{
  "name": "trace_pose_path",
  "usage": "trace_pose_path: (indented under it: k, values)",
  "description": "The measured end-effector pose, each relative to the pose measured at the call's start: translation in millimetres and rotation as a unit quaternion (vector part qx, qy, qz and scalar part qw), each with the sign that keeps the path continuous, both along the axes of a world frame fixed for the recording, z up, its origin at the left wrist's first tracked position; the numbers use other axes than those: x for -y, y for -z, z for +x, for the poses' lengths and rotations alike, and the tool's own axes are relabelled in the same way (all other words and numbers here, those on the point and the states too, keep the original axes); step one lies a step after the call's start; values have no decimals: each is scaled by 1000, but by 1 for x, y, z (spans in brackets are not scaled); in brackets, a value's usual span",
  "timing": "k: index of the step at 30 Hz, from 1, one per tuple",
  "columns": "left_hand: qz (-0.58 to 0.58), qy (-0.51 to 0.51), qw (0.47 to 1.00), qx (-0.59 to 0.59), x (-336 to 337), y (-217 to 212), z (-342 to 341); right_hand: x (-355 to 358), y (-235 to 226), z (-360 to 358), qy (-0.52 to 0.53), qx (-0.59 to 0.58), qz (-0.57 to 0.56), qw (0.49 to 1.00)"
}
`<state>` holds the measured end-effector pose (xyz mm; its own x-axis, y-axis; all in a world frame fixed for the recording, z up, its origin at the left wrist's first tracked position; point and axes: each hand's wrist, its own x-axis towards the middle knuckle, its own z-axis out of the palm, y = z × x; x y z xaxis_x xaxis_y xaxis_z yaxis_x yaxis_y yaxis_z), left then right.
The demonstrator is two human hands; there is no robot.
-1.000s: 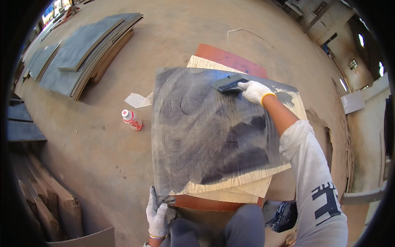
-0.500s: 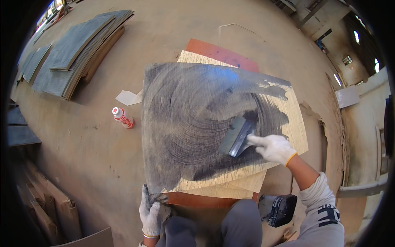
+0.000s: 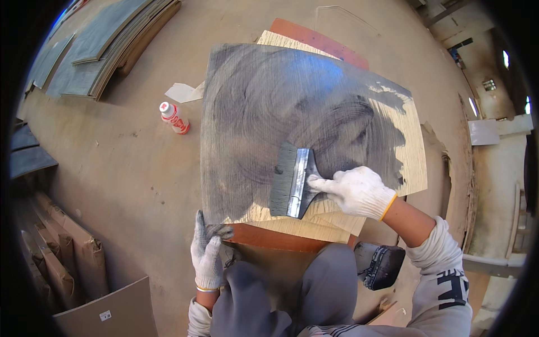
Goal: The person applies dark paint to rectangular wood panels using a brush. They dip the brush into a paint container, spread the paint across the panel surface, and then place the finished panel onto a stack. The process is repeated for multiple panels.
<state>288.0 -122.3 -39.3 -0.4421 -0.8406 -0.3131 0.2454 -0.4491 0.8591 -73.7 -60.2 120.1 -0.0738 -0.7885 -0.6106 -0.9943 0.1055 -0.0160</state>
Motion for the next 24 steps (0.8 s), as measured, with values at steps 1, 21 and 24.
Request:
trace_pose_path:
  k: [1,21,24]
  values:
    - [-4,-1,1000,-6,0,3,1,-10,-1,-8,9,14,-14,1000]
    - [49,-52,996,-61,0,8,23,-69,89,-144,617,452,-384,518]
    - [41,-45,996,-66,0,15,22,-28,85,-116,538,509,-342,578]
